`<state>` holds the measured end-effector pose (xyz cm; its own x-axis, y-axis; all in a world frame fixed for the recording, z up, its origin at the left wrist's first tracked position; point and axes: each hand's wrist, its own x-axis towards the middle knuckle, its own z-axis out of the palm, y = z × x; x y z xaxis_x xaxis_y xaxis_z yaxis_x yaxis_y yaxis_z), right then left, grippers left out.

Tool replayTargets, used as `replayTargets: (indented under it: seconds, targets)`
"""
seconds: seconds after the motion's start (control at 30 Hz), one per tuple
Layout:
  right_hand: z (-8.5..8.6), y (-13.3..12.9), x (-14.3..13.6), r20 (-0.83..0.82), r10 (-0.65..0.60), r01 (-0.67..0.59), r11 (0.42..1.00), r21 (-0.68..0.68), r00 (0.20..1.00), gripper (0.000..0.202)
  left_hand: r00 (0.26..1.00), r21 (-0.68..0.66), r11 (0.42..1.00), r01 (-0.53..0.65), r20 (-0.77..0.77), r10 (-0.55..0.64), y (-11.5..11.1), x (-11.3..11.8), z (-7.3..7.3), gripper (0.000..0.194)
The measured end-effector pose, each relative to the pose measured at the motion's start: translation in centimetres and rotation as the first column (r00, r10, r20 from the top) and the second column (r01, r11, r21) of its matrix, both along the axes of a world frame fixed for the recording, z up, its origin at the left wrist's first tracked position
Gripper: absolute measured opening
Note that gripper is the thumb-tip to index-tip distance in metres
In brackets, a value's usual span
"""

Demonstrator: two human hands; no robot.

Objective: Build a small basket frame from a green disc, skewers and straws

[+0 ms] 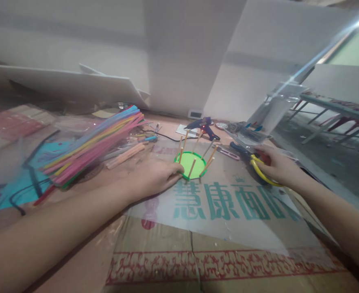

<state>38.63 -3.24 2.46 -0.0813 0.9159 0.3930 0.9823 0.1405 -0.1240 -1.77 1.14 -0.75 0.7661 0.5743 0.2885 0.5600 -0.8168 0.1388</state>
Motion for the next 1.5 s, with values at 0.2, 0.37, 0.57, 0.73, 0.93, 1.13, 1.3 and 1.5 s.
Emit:
replayTargets:
  seconds: [0.2,0.37,0.57,0.73,0.93,1.13,1.3,1.5]
  targets:
    - [-0.8,0.9,1.3,0.018,0.080,-0.077,0.988,-0.135,0.997,0.039,0.999,0.044,0.999,0.010,0.034,-0.012,-0.6,-1.4,2.0,0.021]
    - [1.9,0.1,-1.0,0.285,-0.009,-0.006,0.999,0.052,0.959,0.041,0.950,-0.056,0.972,-0.227,0.205,0.234,1.4,-2.1,4.3,0.029]
    - [2.5,-1.9,-9.8,-0.057,0.309,-0.309,0.951,0.013,0.949,0.024,0.987,-0.265,0.962,0.061,0.160,-0.018,5.5,-1.0,4.5,0.023]
    - [-0.5,-1.6,-12.1,-0.143,0.398,-0.405,0.914,-0.025,0.906,0.023,0.980,-0.308,0.938,0.160,0.166,-0.113,8.2,-0.1,3.7,0.030]
    - [-2.1,-1.2,-11.6,-0.231,0.370,-0.401,0.910,-0.103,0.900,0.023,0.982,-0.434,0.880,0.191,0.078,-0.174,9.5,1.1,3.6,0.028]
    - [-1.9,-0.9,-11.9,-0.316,0.344,-0.397,0.909,-0.123,0.884,0.025,0.974,-0.454,0.873,0.178,-0.047,-0.223,10.0,2.3,4.4,0.023]
    - [-2.2,-0.7,-11.7,-0.342,0.344,-0.411,0.900,-0.148,0.875,0.026,0.981,-0.349,0.922,0.168,-0.034,-0.192,8.7,2.9,4.1,0.020]
    - [-2.3,-0.7,-11.4,-0.359,0.313,-0.386,0.910,-0.150,0.879,0.029,0.990,-0.113,0.988,-0.105,0.086,0.115,8.2,-0.7,4.6,0.025]
